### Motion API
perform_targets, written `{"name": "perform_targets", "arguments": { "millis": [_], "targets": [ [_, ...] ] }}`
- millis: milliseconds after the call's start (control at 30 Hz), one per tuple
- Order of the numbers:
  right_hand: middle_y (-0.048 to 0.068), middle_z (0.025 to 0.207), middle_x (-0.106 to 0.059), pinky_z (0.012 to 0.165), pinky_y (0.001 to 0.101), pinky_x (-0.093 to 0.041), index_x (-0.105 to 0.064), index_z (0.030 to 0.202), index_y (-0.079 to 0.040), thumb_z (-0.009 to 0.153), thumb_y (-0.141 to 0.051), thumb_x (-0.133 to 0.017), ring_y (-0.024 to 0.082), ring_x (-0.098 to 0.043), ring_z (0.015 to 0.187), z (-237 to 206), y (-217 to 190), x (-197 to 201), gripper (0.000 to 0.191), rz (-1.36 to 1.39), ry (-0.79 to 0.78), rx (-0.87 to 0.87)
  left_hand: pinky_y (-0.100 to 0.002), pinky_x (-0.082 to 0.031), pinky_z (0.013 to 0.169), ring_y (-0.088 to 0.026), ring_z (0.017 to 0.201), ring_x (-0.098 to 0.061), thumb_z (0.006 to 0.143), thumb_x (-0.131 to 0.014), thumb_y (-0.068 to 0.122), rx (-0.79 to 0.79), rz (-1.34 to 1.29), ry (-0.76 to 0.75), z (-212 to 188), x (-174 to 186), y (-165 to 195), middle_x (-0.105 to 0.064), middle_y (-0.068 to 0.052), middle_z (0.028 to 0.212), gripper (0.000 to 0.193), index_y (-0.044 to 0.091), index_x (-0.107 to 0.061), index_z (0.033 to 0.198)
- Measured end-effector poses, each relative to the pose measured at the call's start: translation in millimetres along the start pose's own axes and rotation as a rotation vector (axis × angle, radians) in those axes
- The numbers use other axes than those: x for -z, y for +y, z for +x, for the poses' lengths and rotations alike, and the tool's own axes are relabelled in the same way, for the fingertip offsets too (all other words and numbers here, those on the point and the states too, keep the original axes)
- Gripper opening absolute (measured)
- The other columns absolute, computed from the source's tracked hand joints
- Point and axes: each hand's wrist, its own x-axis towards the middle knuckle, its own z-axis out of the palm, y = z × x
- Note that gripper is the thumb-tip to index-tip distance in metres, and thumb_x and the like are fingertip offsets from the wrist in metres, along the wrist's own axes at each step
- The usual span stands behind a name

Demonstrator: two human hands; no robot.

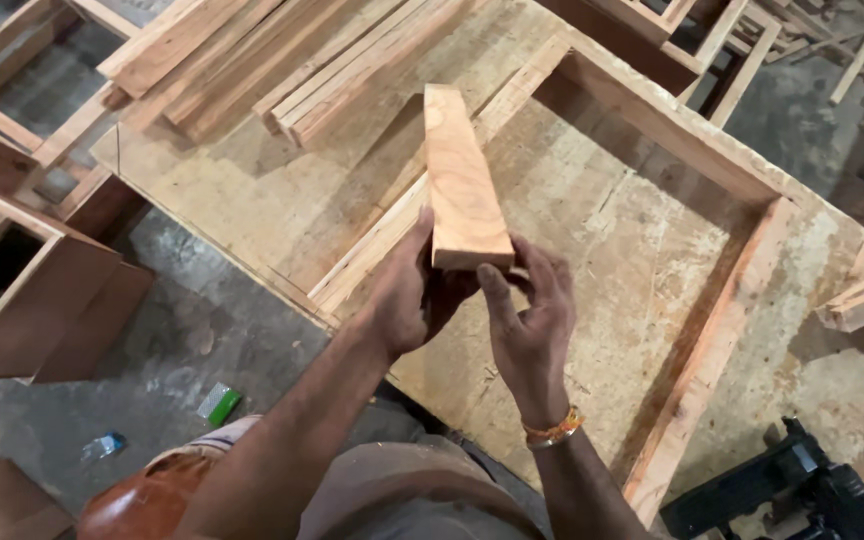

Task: The person assembles wooden frames on a workbench, positioning small wood strips and long boards into a frame layout and fastening them with a pneumatic nail gun. They reposition the frame, carry a long board across the shop, sort through stacked lumber, and align pieces before nailing.

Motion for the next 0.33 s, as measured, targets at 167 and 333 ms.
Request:
{"name": "perform_targets", "arguments": {
  "millis": [167,333],
  "targets": [
    [0.012,0.125,-0.066,0.092,0.0319,-0.059,-0.069,0.127,0.000,0.096,-0.019,-0.079,0.021,-0.069,0.108,11.1,-13.3,-24.5,0.038,-0.073,0.117,0.115,-0.041,-0.052,0.104,-0.024,0.117,-0.065,0.106,-0.034,0.053,0.007,0.087,0.027,-4.4,-3.5,32.3,-0.065,-0.013,0.132,0.065,0.004,-0.048,0.147],
    [0.011,0.124,-0.071,0.093,0.0313,-0.059,-0.069,0.127,-0.001,0.096,-0.019,-0.080,0.022,-0.073,0.106,34.4,-36.5,-64.3,0.038,-0.153,0.189,0.188,-0.040,-0.051,0.106,-0.022,0.122,-0.063,0.111,-0.042,0.048,-0.048,0.160,-0.098,-6.1,5.9,88.3,-0.063,-0.011,0.137,0.060,0.006,-0.049,0.152]
  ]
}}
